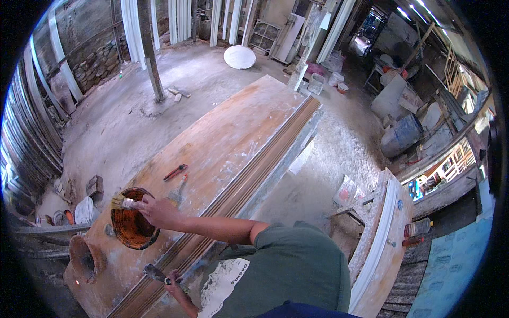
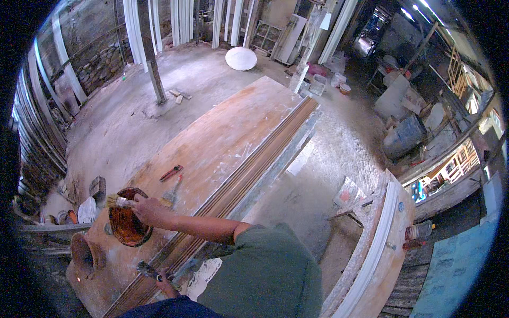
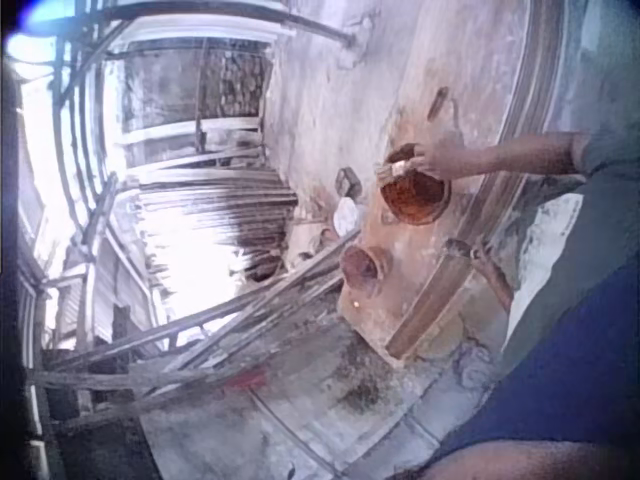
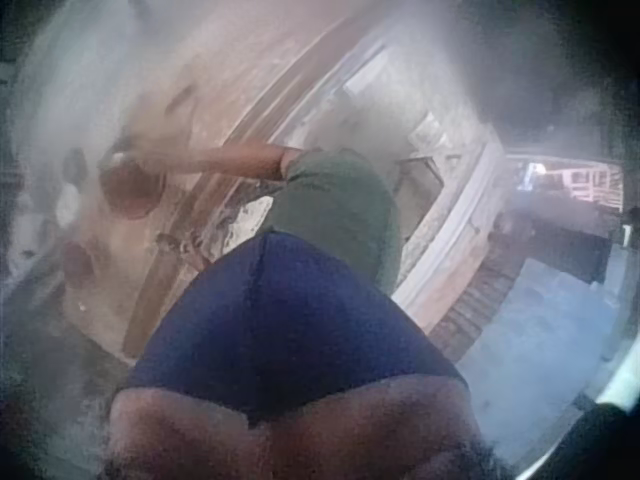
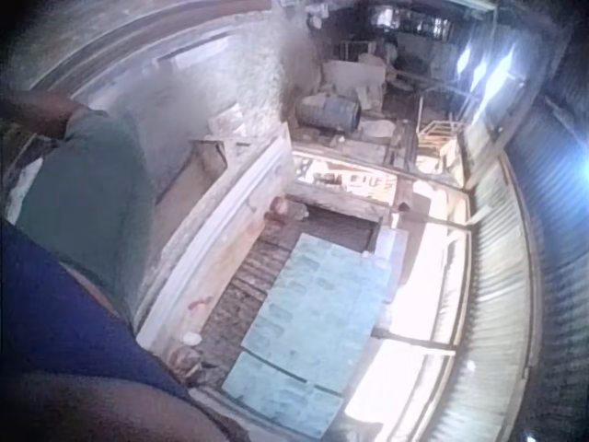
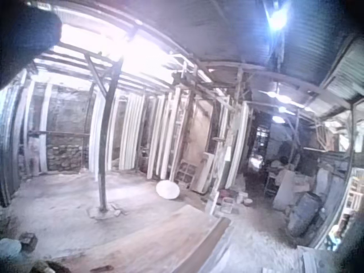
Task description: The person applies a reddish-brown finish to long white wooden trim pieces using a brush and a putty knife. They repeatedly dip the brush into a bucket, spread the finish along the trim, and occasionally scrape or smooth the surface with the putty knife.
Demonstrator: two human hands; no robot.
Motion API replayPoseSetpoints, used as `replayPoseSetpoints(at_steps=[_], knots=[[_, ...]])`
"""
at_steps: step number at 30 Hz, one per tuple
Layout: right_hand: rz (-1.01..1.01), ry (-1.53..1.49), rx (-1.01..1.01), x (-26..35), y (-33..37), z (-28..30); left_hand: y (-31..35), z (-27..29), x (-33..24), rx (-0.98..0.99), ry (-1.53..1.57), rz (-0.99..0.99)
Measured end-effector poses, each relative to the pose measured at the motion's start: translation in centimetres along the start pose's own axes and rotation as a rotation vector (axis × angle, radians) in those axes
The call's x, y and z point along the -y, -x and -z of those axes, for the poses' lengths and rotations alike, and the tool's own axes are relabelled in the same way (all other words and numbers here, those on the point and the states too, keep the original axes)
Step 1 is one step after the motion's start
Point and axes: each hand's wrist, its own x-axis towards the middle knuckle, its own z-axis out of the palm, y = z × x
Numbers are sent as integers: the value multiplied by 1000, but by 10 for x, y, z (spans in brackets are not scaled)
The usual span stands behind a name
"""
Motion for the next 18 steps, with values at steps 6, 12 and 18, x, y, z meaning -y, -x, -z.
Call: replayPoseSetpoints(at_steps=[6,12,18], knots=[[22,36,201,-43,5,-54,-19,-10,0,-31,93,29],[151,32,219,-87,29,-98,16,10,9,-84,71,81],[86,-261,105,56,49,-85,65,64,47,-285,139,93]])
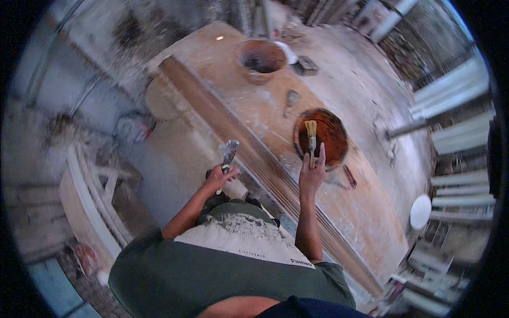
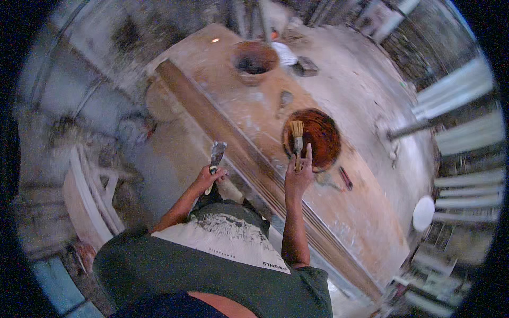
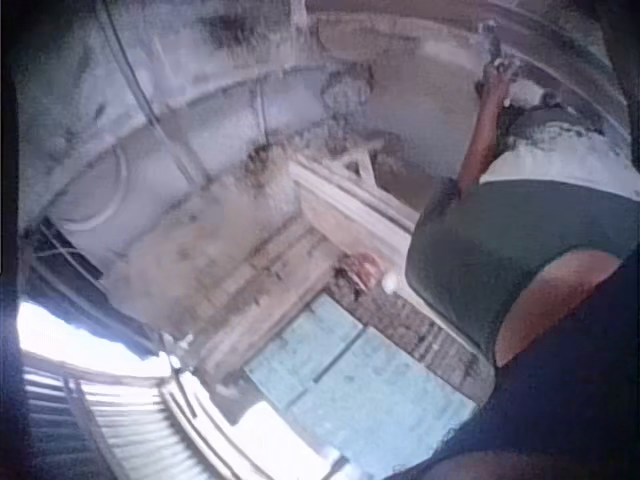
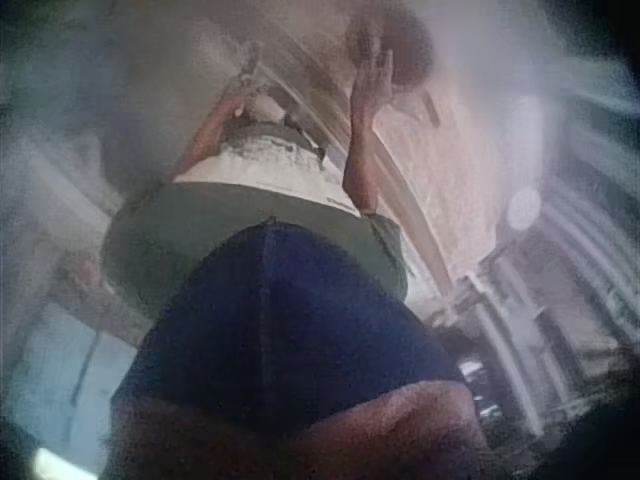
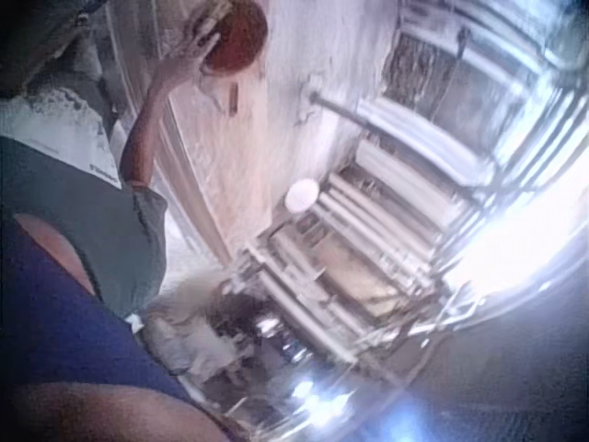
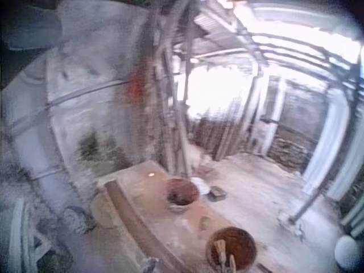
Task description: The person applies a reddish-brown finish to long white wooden trim pieces using a brush and a putty knife. They repeatedly dip the brush into a bucket, spread the finish along the trim, and occasionally scrape or smooth the surface with the putty knife.
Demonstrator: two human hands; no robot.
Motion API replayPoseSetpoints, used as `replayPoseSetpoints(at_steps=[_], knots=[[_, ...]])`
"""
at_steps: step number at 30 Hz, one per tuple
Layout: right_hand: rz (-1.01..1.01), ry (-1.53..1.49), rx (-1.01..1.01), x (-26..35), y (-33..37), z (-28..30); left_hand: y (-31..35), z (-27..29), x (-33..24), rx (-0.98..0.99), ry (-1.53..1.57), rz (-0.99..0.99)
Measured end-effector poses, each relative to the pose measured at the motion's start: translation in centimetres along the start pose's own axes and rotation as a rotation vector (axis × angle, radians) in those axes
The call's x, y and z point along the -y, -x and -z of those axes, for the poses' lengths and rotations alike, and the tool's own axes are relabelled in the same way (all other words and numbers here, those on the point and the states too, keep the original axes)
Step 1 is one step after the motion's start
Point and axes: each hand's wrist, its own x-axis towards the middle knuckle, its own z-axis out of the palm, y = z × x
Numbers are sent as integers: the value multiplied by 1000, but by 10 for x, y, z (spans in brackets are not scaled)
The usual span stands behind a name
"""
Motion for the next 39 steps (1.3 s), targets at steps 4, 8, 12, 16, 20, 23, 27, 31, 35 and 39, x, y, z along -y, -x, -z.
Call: replayPoseSetpoints(at_steps=[4,8,12,16,20,23,27,31,35,39], knots=[[-2,-86,204,64,3,-60,22,62,-25,-128,59,7],[-210,-1108,307,144,-8,-112,33,107,-9,-257,147,25],[-121,-1155,473,194,-38,-227,34,153,-17,-385,281,-14],[222,-210,521,203,-43,-292,26,180,-16,-389,288,-4],[-47,-520,571,241,-43,-237,19,180,-10,-373,330,25],[-107,-704,516,220,-40,-219,11,166,-2,-329,317,92],[230,29,653,170,-26,-243,26,135,-31,-307,319,52],[-77,-345,635,195,-31,-146,45,104,2,-320,334,58],[-55,-726,498,157,-48,-112,70,61,8,-368,293,59],[123,93,772,87,-38,-119,112,1,36,-509,319,80]])
